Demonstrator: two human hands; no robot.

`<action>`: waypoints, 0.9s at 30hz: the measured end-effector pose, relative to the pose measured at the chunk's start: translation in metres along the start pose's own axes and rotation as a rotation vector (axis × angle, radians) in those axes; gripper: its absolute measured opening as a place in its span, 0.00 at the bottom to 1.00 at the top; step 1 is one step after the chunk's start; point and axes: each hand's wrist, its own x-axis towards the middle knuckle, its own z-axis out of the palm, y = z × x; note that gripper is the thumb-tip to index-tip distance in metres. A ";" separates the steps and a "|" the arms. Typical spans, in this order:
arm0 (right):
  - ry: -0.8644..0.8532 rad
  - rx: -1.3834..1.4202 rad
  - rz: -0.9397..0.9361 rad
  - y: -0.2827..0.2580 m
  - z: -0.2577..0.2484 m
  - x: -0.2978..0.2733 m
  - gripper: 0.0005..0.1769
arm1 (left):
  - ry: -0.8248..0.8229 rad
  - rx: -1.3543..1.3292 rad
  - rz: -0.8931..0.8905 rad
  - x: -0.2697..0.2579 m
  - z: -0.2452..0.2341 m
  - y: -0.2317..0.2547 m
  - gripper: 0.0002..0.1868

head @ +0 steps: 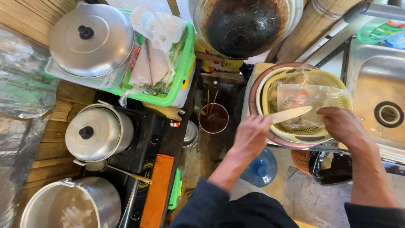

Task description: Prepare several bowls by adding seasonings, oils, and meat ingredients for a dish.

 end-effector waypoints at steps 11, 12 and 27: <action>0.339 0.089 -0.060 -0.014 -0.003 -0.037 0.09 | -0.113 0.079 0.110 0.059 0.130 -0.007 0.06; 0.335 0.087 -0.046 -0.015 -0.003 -0.036 0.09 | -0.116 0.068 0.118 0.061 0.124 -0.006 0.07; 0.234 -0.024 -0.258 0.098 0.093 0.011 0.17 | -0.135 0.308 0.036 0.049 0.143 0.000 0.16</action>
